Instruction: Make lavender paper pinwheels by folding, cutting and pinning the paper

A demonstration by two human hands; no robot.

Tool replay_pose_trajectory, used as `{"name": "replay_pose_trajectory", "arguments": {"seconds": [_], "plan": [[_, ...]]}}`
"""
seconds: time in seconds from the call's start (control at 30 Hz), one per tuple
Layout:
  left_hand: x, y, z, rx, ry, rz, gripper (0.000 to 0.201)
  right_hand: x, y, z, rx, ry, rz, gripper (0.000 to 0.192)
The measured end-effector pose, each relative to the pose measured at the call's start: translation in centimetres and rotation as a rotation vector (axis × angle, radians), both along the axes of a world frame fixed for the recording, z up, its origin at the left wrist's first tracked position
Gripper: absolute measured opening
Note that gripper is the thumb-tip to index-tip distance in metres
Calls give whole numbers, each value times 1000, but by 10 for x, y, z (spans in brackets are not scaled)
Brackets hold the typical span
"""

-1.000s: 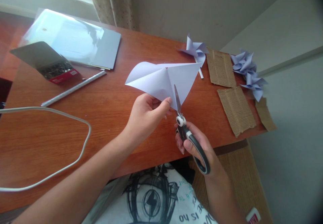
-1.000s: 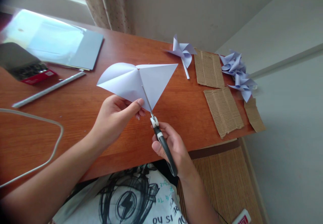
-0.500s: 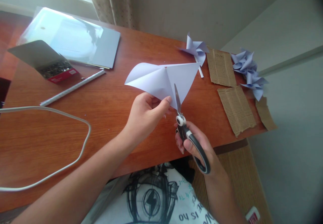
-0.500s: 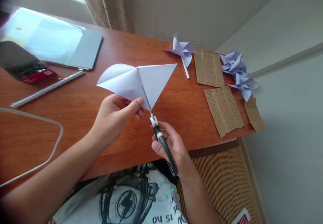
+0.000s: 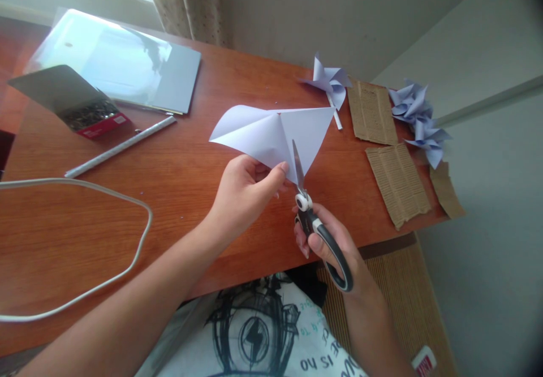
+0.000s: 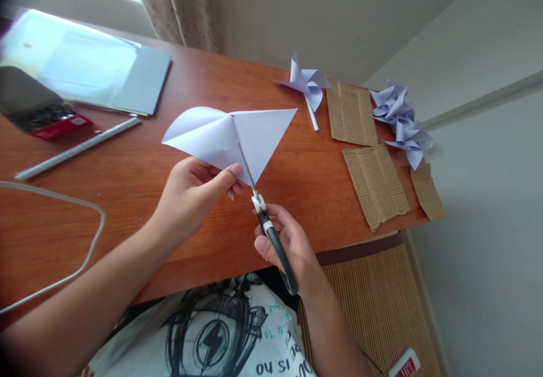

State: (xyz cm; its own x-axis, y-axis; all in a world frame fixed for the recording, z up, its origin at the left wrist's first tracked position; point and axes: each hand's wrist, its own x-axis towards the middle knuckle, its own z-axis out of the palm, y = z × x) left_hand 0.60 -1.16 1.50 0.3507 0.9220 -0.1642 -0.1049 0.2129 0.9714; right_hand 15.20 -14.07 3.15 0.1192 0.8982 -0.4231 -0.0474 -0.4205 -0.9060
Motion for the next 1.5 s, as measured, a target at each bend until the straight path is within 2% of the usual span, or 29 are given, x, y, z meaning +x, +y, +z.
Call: {"name": "replay_pose_trajectory", "arguments": {"seconds": [0.2, 0.5, 1.0, 1.5], "plan": [[-1, 0, -2, 1, -23, -29, 21, -2, -1, 0, -2, -23, -39, 41], [0, -1, -1, -10, -6, 9, 20, -3, 0, -1, -44, -11, -78, 48], [0, 0, 4, -22, 28, 12, 20, -1, 0, -5, -66, 45, -104, 50], [0, 0, 1, -20, 30, 10, 20, -1, 0, -8, -65, 82, -109, 47]]}}
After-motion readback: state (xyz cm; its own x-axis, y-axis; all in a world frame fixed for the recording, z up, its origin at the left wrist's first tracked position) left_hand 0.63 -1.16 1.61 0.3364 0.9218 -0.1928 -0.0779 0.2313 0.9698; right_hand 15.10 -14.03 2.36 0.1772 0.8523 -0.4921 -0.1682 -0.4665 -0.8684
